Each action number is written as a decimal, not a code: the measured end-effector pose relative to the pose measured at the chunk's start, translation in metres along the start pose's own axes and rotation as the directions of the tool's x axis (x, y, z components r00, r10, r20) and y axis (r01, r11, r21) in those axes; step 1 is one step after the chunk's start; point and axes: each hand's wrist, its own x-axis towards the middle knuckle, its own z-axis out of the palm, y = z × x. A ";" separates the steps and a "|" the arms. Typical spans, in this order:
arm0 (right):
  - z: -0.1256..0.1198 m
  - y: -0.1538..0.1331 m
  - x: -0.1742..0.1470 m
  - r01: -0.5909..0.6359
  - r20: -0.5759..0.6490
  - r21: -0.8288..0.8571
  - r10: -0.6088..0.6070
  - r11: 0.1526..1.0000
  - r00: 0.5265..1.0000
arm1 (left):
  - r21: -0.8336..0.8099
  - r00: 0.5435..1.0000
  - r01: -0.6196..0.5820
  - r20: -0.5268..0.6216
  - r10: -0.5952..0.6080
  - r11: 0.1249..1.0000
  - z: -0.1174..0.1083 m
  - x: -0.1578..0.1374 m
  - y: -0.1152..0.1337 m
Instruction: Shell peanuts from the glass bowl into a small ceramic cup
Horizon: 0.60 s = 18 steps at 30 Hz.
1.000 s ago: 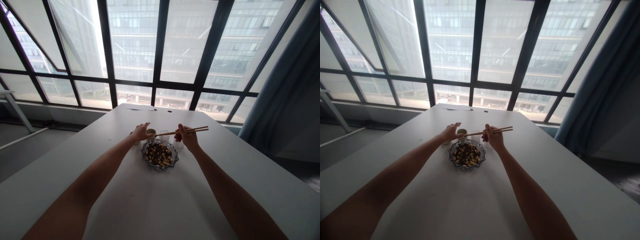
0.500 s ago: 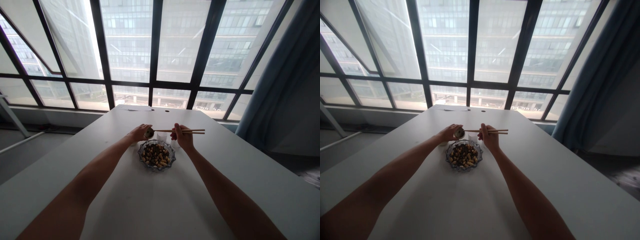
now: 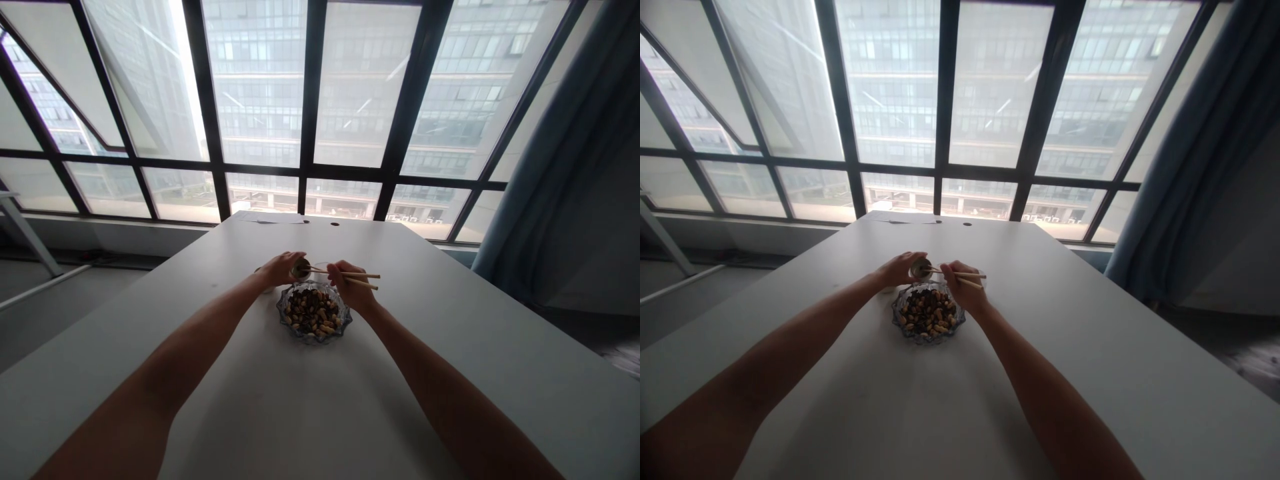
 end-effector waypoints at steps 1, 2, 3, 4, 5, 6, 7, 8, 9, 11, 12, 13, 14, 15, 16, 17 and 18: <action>0.000 0.000 0.000 0.010 0.014 -0.001 -0.010 1.000 1.000 | -0.004 1.000 0.009 -0.005 -0.009 1.000 0.000 0.000 -0.001; 0.000 0.001 0.000 0.027 0.032 -0.006 -0.027 1.000 0.999 | -0.009 1.000 0.013 -0.011 -0.013 1.000 0.001 0.000 -0.001; 0.000 0.001 -0.001 0.051 0.060 -0.019 -0.050 0.999 0.997 | -0.012 1.000 0.013 -0.017 -0.014 1.000 0.001 0.001 -0.002; 0.000 0.000 -0.001 0.081 0.091 -0.039 -0.077 0.996 0.993 | -0.012 1.000 0.013 -0.021 -0.013 1.000 0.002 0.001 -0.003; 0.000 0.000 -0.002 0.112 0.113 -0.063 -0.104 0.992 0.988 | -0.010 1.000 0.014 -0.023 -0.014 1.000 0.002 0.001 -0.004; 0.001 -0.001 -0.002 0.139 0.124 -0.088 -0.127 0.986 0.984 | -0.008 1.000 0.019 -0.024 -0.019 1.000 0.003 0.000 -0.005; 0.001 -0.003 -0.003 0.160 0.132 -0.108 -0.146 0.981 0.980 | -0.007 0.999 0.025 -0.023 -0.025 1.000 0.003 0.000 -0.006; 0.001 -0.005 -0.003 0.176 0.142 -0.121 -0.159 0.977 0.977 | -0.008 0.999 0.030 -0.021 -0.030 1.000 0.003 0.000 -0.006; 0.001 -0.007 -0.003 0.186 0.145 -0.130 -0.167 0.974 0.975 | -0.009 0.999 0.032 -0.020 -0.032 0.999 0.003 0.000 -0.006; 0.001 -0.010 -0.003 0.197 0.147 -0.143 -0.176 0.970 0.973 | -0.011 0.999 0.027 -0.021 -0.027 1.000 0.004 -0.001 -0.007; 0.001 -0.011 -0.003 0.204 0.157 -0.152 -0.180 0.967 0.971 | -0.011 1.000 0.021 -0.021 -0.022 1.000 0.004 -0.002 -0.007; 0.001 -0.012 -0.003 0.210 0.168 -0.162 -0.183 0.964 0.969 | -0.010 1.000 0.017 -0.021 -0.017 1.000 0.004 -0.002 -0.007; 0.001 -0.013 -0.003 0.214 0.177 -0.172 -0.184 0.962 0.967 | -0.009 1.000 0.013 -0.020 -0.013 1.000 0.004 -0.002 -0.006; 0.001 -0.013 -0.003 0.217 0.190 -0.178 -0.183 0.960 0.965 | -0.008 1.000 0.008 -0.019 -0.008 1.000 0.004 -0.003 -0.006; 0.001 -0.013 -0.003 0.221 0.204 -0.182 -0.183 0.958 0.962 | -0.006 1.000 0.003 -0.016 -0.003 1.000 0.004 -0.003 -0.006; 0.001 -0.013 -0.004 0.223 0.210 -0.186 -0.183 0.957 0.960 | -0.007 1.000 0.000 -0.014 0.000 1.000 0.004 -0.003 -0.006; 0.001 -0.013 -0.004 0.225 0.211 -0.191 -0.184 0.956 0.960 | -0.009 1.000 -0.001 -0.012 0.001 1.000 0.005 -0.003 -0.006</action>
